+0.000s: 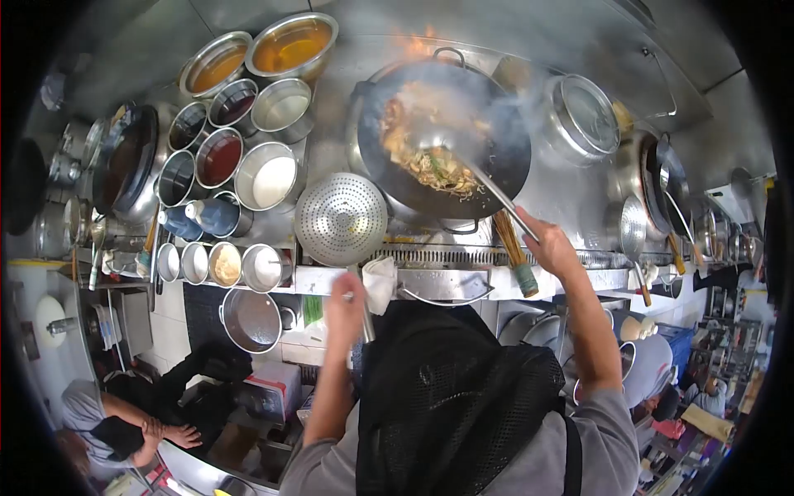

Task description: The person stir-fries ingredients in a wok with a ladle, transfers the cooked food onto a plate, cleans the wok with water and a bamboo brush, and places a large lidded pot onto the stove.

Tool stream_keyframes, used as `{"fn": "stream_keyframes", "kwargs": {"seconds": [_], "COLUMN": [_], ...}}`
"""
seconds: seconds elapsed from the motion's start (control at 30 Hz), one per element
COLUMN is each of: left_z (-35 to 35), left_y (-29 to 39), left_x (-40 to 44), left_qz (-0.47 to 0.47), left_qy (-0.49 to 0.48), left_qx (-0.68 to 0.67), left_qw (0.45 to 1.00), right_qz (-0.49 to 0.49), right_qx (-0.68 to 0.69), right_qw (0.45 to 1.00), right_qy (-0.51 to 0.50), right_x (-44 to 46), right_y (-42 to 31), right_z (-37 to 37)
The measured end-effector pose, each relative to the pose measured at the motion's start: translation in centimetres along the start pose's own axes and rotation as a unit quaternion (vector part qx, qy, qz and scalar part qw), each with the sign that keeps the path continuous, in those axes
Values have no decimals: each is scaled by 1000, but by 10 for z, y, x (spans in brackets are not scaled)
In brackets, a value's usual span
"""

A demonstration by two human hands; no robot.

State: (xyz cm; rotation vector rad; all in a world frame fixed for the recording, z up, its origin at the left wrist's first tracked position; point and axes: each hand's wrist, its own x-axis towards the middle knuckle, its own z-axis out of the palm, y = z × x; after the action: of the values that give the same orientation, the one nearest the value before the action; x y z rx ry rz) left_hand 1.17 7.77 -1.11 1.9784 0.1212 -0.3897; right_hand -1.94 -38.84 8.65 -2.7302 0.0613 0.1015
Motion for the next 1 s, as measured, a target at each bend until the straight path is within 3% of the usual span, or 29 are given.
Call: {"fn": "stream_keyframes", "kwargs": {"seconds": [0.07, 0.1, 0.17, 0.2, 0.27, 0.4, 0.47, 0.53, 0.57, 0.6, 0.63, 0.7, 0.73, 0.8, 0.87, 0.93, 1.0], "left_z": [70, 77, 92, 94, 91, 82, 76, 74, 73, 76, 81, 91, 95, 104, 122, 139, 151], "left_y": [-49, -46, -35, -35, -48, -66, -64, -62, -58, -49, -39, -17, 0, 33, 29, 35, 62], "left_x": [-9, -14, -13, -7, 16, 31, 33, 33, 37, 39, 36, 28, 26, 31, 47, 60, 65], "left_qz": [77, 76, 103, 101, 33, 94, 109, 2, 6, -16, -42, -85, -90, -107, -154, -198, -249], "left_qy": [62, 66, 118, 124, 90, 73, 43, -14, -14, -17, -21, -33, -33, -94, -121, -160, -196], "left_qx": [76, 81, 231, 235, 325, 332, 271, 44, 45, -95, -235, -448, -451, -532, -549, -576, -569], "left_qw": [992, 992, 960, 959, 941, 936, 956, 999, 999, 995, 971, 889, 887, 834, 812, 777, 759], "right_qz": [33, 68, 84, 110, 84, -17, -38, -57, 2, 61, 63, 187, 190, 184, 179, 256, 255], "right_qx": [-50, -106, -146, -188, -178, -53, 12, 76, 159, 239, 239, 287, 283, 151, 158, 327, 349], "right_qw": [997, 988, 981, 971, 977, 998, 999, 995, 986, 967, 967, 940, 940, 967, 962, 908, 902], "right_qy": [-41, -92, -96, -102, -77, -28, -32, -36, -52, -68, -68, -1, -5, 92, 130, 55, 6], "right_x": [-24, -33, -34, -36, -14, 20, 3, -24, -40, -49, -55, -64, -58, -27, 6, 36, 48], "right_y": [-12, -14, 2, 11, 34, 59, 53, 44, 40, 35, 29, 18, 12, 7, 7, -16, -19], "right_z": [-50, -70, -92, -95, -81, -3, -1, -8, -21, -28, -28, -26, -24, -16, 0, 3, 11]}}
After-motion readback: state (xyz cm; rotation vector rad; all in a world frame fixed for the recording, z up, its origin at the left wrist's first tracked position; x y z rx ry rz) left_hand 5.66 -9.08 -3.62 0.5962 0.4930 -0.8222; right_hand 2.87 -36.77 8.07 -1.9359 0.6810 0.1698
